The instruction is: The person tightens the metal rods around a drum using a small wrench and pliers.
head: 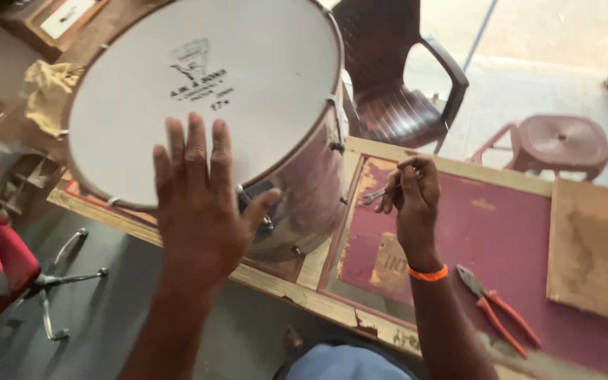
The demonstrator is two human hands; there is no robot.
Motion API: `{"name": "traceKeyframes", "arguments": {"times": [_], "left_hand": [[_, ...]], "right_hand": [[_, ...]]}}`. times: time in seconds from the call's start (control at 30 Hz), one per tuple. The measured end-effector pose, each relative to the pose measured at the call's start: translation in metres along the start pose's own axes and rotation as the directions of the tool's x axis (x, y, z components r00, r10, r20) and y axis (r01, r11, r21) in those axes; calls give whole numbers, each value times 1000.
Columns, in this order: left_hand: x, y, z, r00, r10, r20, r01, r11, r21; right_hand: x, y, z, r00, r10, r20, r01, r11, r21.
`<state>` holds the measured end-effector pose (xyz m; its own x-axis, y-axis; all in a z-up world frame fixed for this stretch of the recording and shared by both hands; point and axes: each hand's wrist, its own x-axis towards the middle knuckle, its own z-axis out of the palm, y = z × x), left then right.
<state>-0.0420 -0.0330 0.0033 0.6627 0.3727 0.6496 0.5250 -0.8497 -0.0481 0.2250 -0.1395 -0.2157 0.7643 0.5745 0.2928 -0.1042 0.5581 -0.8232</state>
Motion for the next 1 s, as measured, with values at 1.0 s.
{"name": "traceKeyframes", "arguments": {"times": [1.0], "left_hand": [[-20,-279,122,696,-632,340,712,546,-443]], "right_hand": [[-29,-32,141,686,-225,692,721,338,-605]]}}
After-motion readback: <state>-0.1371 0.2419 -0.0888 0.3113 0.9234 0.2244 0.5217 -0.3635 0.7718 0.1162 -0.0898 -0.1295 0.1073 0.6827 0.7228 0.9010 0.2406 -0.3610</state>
